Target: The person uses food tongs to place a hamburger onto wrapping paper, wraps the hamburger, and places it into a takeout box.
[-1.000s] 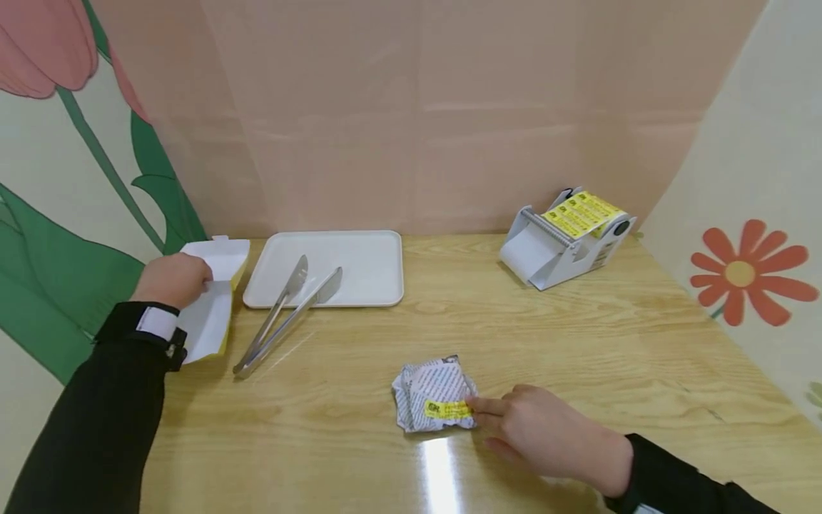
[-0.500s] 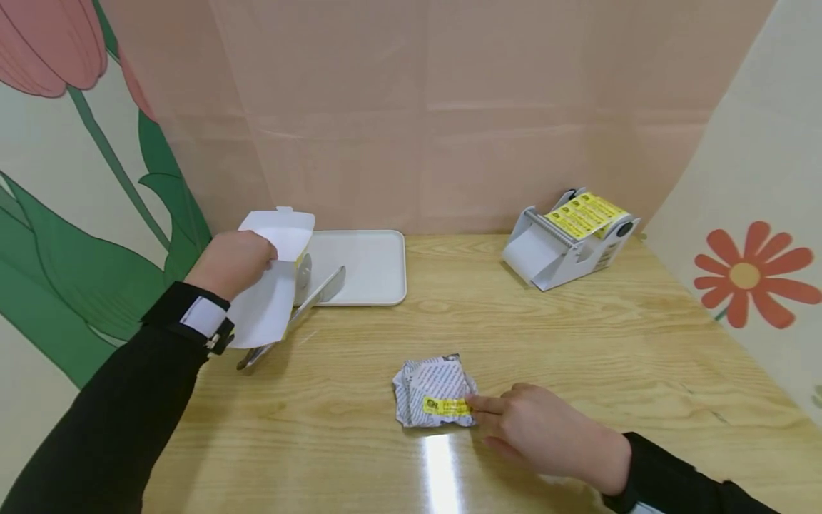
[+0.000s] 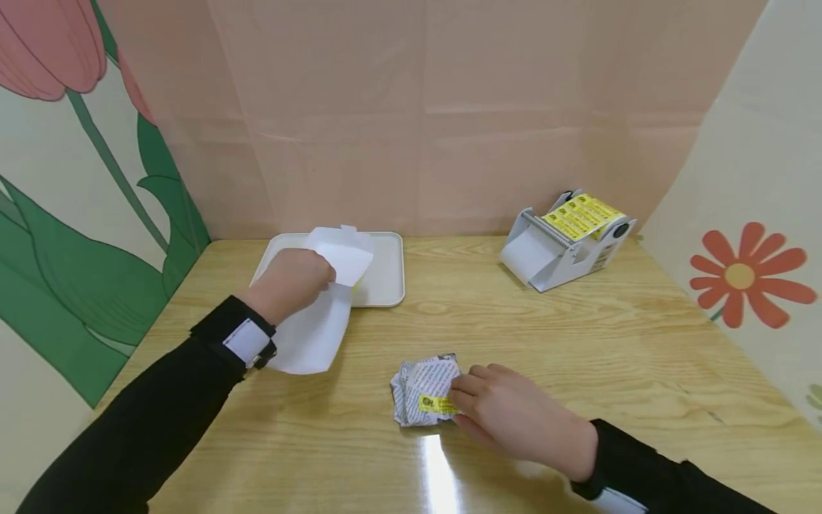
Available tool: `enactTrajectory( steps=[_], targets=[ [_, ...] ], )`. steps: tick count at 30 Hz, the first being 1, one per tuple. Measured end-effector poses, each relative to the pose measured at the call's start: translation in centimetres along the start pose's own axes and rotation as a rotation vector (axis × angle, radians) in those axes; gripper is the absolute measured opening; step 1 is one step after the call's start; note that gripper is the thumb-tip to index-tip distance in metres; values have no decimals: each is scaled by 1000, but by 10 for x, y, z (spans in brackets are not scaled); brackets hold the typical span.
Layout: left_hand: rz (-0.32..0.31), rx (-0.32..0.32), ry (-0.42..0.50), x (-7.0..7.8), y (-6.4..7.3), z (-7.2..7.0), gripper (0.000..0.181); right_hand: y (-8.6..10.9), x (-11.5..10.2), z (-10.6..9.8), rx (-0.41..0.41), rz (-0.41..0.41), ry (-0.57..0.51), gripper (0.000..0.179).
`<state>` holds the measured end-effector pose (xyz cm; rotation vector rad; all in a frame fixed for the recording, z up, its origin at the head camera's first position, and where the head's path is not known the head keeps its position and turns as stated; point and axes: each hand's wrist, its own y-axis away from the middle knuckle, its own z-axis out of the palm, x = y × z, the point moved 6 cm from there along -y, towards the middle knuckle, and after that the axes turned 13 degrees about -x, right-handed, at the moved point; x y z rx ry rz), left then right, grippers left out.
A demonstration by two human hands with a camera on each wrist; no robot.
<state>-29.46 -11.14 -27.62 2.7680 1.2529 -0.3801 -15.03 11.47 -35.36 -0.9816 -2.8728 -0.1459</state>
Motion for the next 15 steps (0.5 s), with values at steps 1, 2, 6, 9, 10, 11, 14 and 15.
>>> enactTrajectory(
  steps=[1, 2, 6, 9, 10, 11, 14, 15],
  targets=[
    [14, 14, 2, 5, -1, 0, 10, -3, 1, 0, 0, 16, -6, 29],
    [25, 27, 4, 10, -2, 1, 10, -6, 1, -1, -3, 31, -14, 31],
    [55, 37, 31, 26, -4, 3, 11, -18, 3, -1, -30, 69, -41, 49],
    [51, 4, 28, 35, -6, 6, 8, -29, 4, 2, -77, 72, -80, 68],
    [48, -13, 26, 37, -7, 7, 8, -32, 5, 4, -100, 69, -97, 74],
    [49, -33, 25, 40, -7, 8, 9, -36, 5, 7, -130, 68, -112, 79],
    [59, -65, 31, 46, -9, 10, 11, -45, 6, 17, -220, 73, -157, 93],
    [67, -67, 38, 48, -10, 10, 11, -47, 7, 21, -246, 78, -167, 95]
  ],
)
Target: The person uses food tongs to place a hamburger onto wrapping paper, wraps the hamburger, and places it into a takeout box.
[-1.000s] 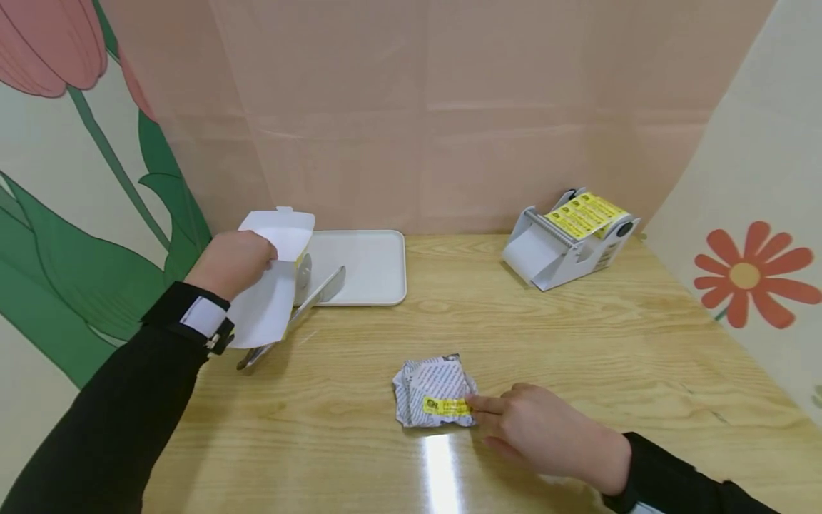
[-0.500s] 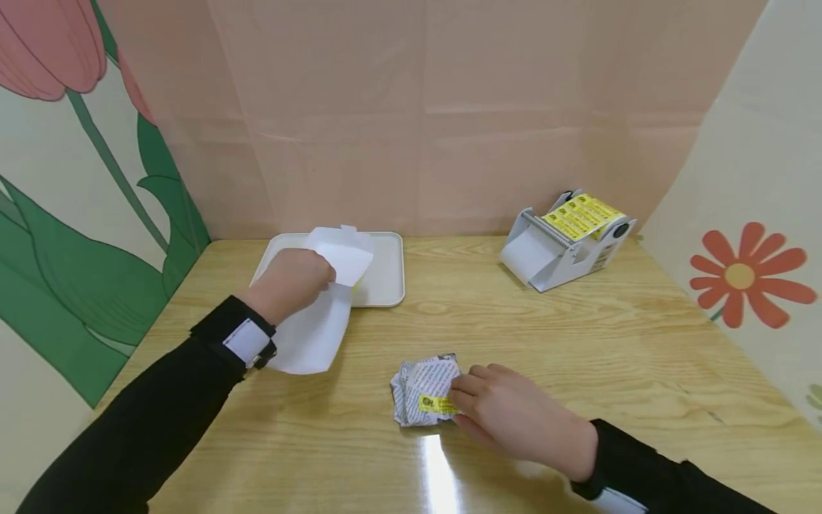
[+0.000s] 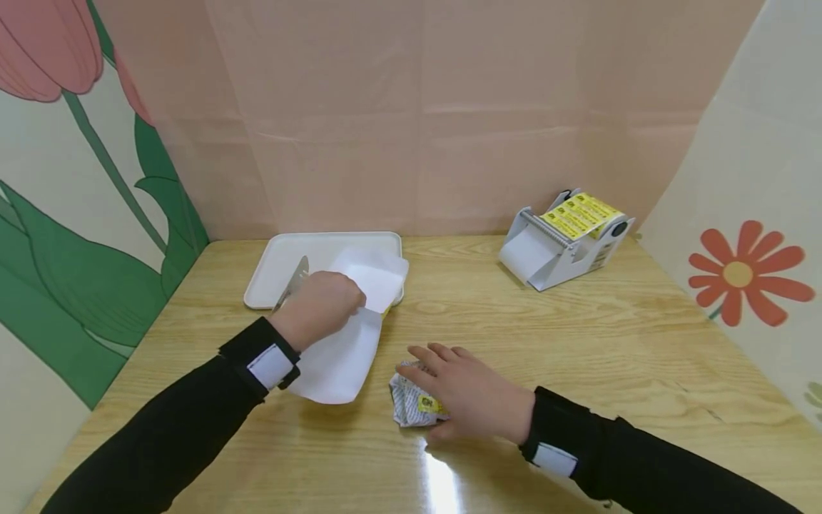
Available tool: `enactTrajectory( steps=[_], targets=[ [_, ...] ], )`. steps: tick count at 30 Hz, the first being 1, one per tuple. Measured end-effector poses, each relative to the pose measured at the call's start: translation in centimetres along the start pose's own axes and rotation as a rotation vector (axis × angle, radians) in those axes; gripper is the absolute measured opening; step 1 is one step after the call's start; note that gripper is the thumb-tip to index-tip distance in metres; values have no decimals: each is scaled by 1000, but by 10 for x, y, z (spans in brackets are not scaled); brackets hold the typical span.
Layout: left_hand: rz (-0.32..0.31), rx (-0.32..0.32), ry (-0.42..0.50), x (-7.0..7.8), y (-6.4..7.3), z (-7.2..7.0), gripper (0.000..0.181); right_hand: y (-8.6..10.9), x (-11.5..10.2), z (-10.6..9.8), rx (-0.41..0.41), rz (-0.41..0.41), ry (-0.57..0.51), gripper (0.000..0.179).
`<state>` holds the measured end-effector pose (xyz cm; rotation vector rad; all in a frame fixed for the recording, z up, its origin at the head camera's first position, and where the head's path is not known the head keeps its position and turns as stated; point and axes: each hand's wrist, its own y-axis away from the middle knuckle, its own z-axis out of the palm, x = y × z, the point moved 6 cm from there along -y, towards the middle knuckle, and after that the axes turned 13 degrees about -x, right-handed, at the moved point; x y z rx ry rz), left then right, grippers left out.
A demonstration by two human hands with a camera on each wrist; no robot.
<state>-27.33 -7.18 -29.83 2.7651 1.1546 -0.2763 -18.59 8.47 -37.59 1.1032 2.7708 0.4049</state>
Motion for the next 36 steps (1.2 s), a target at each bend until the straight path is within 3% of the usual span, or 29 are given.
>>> enactTrajectory(
  steps=[5, 14, 20, 28, 32, 36],
  targets=[
    [17, 13, 6, 5, 0, 1, 11, -11, 4, 9, -54, 26, -21, 101],
    [58, 51, -35, 17, 2, 7, 10, -5, 13, 12, 25, 47, 10, 90],
    [48, -4, -31, 28, -3, 15, 13, 10, 23, 9, 43, 79, -26, 89],
    [133, -83, -37, 55, -16, 22, 12, 41, 36, 1, 34, 137, -83, 88],
    [129, -183, -34, 68, -26, 28, 15, 58, 44, 2, 21, 175, -115, 86],
    [167, -160, -62, 84, -34, 28, 21, 73, 49, 2, 28, 199, -121, 86]
  ],
)
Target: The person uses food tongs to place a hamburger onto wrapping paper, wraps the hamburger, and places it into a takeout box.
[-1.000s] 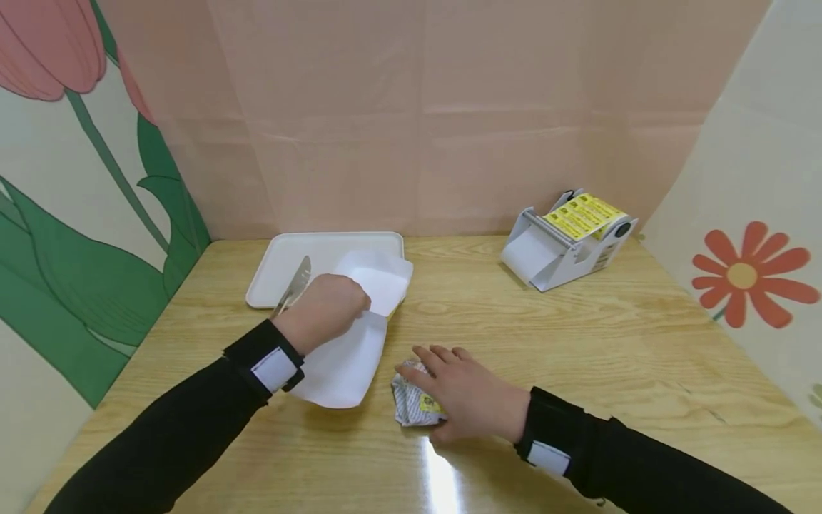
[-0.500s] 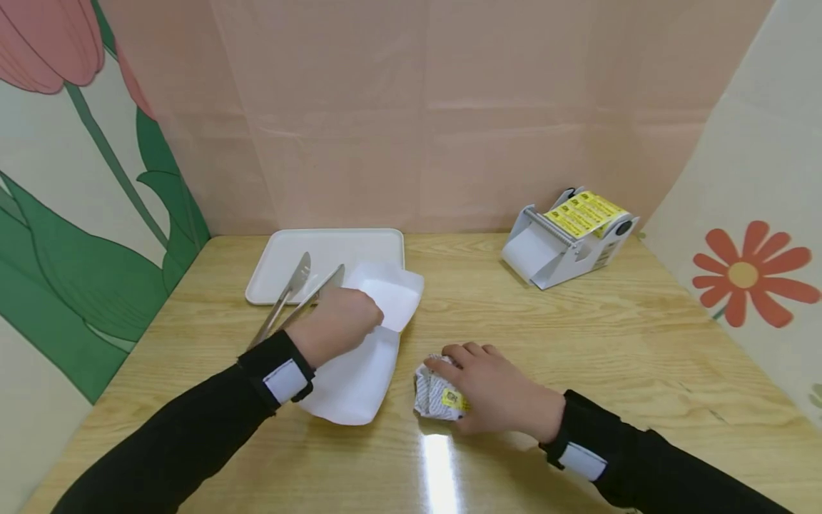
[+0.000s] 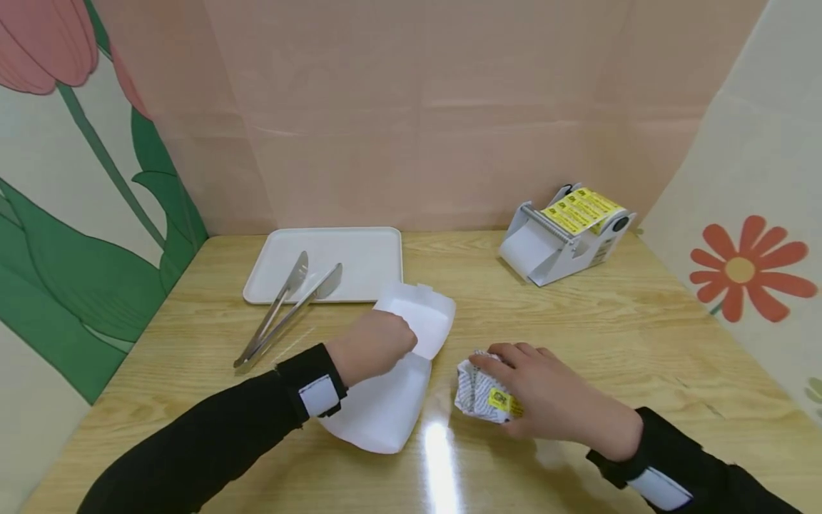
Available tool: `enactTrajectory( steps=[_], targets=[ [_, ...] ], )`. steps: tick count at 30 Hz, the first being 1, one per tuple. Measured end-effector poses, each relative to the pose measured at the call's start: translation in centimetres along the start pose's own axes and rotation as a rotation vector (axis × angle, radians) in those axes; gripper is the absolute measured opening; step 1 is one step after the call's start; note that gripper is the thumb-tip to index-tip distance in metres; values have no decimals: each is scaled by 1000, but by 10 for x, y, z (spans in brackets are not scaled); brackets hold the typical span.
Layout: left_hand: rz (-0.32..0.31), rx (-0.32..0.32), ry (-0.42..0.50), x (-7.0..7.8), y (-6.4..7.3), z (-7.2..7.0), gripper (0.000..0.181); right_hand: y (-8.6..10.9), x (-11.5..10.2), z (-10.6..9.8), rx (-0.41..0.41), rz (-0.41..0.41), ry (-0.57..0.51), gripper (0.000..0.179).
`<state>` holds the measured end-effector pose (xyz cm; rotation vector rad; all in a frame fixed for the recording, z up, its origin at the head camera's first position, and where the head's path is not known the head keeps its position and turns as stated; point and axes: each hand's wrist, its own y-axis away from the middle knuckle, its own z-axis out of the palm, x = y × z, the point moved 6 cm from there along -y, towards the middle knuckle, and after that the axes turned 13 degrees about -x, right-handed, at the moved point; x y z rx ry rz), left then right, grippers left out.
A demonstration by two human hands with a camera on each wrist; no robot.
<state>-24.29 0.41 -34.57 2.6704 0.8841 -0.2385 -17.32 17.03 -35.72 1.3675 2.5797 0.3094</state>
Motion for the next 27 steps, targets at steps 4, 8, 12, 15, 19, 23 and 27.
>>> enactTrajectory(
  steps=[4, 8, 12, 15, 19, 23, 27],
  targets=[
    [15, -12, -43, 12, -11, 1, 21, 12, 5, -4, 27, 12, 1, 86],
    [21, -38, -5, 21, -17, 4, 11, 21, 5, -11, 73, 12, 20, 86],
    [52, -36, 55, 29, -23, 5, 10, 29, 3, -15, 116, 3, 40, 85],
    [65, -60, 90, 34, -27, 6, 10, 31, 3, -17, 131, 1, 46, 85],
    [61, -73, 118, 39, -33, 4, 7, 34, 3, -18, 139, -6, 44, 85],
    [58, -88, 134, 42, -39, 1, 5, 35, 2, -19, 134, -8, 37, 85],
    [62, -101, 161, 45, -45, 1, 5, 37, -3, -22, 153, -19, 40, 85]
  ],
)
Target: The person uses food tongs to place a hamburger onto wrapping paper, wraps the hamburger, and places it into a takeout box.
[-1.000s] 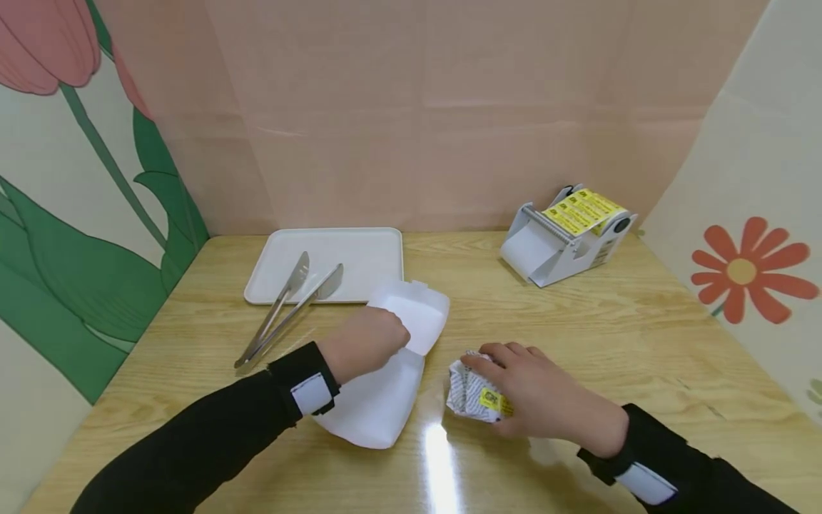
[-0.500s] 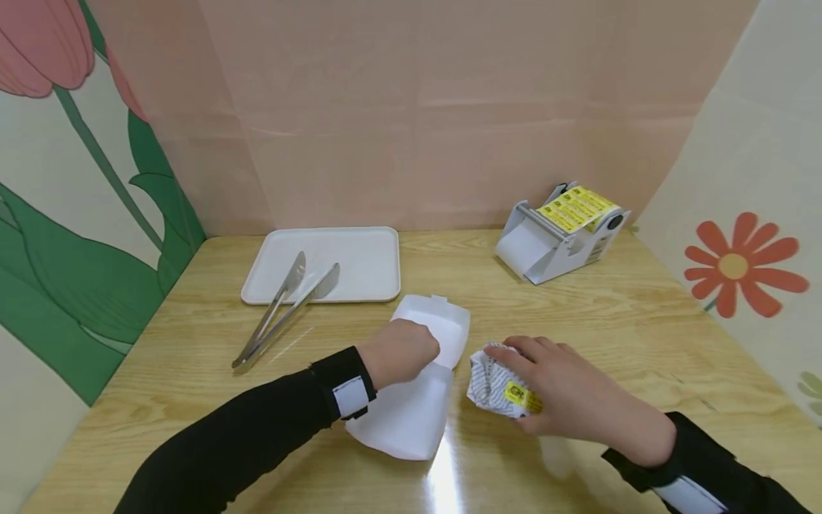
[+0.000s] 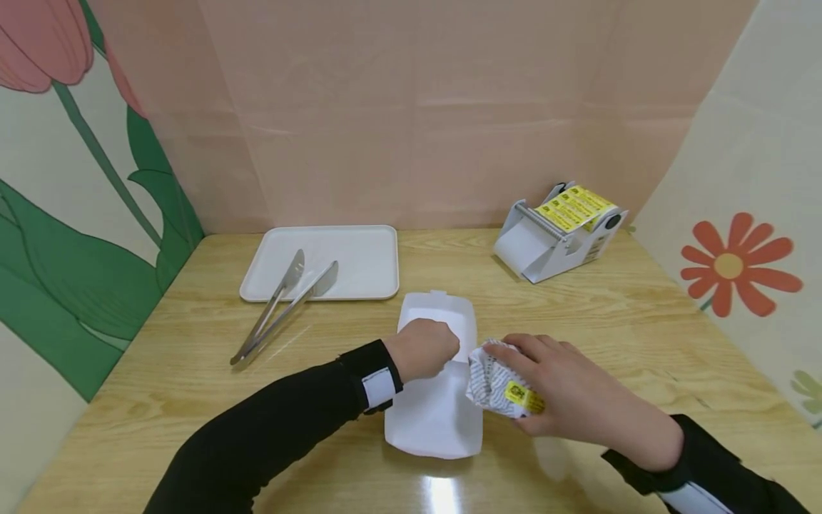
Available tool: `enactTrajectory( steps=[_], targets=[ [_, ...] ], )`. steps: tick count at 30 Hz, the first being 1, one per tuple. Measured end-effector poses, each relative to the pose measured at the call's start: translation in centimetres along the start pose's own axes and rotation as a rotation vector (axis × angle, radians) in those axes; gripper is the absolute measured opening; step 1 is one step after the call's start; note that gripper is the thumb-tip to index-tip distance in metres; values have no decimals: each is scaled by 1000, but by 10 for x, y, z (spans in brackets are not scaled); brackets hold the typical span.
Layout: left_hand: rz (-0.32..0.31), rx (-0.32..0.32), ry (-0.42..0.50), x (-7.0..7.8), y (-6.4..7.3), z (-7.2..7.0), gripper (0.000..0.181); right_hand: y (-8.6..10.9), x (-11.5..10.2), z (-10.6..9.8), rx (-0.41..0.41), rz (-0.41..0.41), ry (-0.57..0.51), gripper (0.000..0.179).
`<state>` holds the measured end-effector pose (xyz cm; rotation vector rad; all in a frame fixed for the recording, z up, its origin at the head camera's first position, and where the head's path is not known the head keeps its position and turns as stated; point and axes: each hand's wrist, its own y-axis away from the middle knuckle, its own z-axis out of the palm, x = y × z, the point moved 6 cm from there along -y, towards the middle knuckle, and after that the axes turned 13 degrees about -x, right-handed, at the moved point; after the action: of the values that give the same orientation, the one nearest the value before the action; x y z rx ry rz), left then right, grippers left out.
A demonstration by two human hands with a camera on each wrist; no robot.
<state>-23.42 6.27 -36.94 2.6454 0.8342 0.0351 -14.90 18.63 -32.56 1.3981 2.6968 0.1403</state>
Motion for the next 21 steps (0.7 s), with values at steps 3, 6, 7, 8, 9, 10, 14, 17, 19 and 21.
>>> enactTrajectory(
  steps=[3, 6, 7, 8, 9, 10, 14, 17, 19, 21],
  targets=[
    [-6, -2, 23, -1, -4, 2, 4, -2, -6, -3, 21, -23, 6, 85],
    [-19, 8, 45, -4, -8, 2, 5, -6, -12, -7, 34, -47, 10, 85],
    [-23, 13, 57, -5, -9, 2, 5, -7, -14, -8, 35, -54, 10, 86],
    [-27, 17, 72, -6, -11, 2, 4, -8, -16, -9, 36, -61, 11, 86],
    [-31, 20, 86, -7, -12, 2, 3, -10, -18, -9, 33, -67, 6, 87],
    [-33, 24, 97, -7, -13, 1, 3, -11, -19, -9, 28, -72, 3, 87],
    [-45, 8, 116, -9, -14, -1, 9, -16, -24, -10, 11, -82, -8, 89],
    [-53, -6, 108, -10, -13, -2, 8, -16, -25, -10, 7, -82, -7, 89],
    [-54, -9, 108, -11, -13, -2, 7, -16, -26, -11, 5, -82, -6, 89],
    [-52, -7, 107, -11, -13, -2, 8, -16, -27, -11, 4, -82, -7, 89]
  ],
)
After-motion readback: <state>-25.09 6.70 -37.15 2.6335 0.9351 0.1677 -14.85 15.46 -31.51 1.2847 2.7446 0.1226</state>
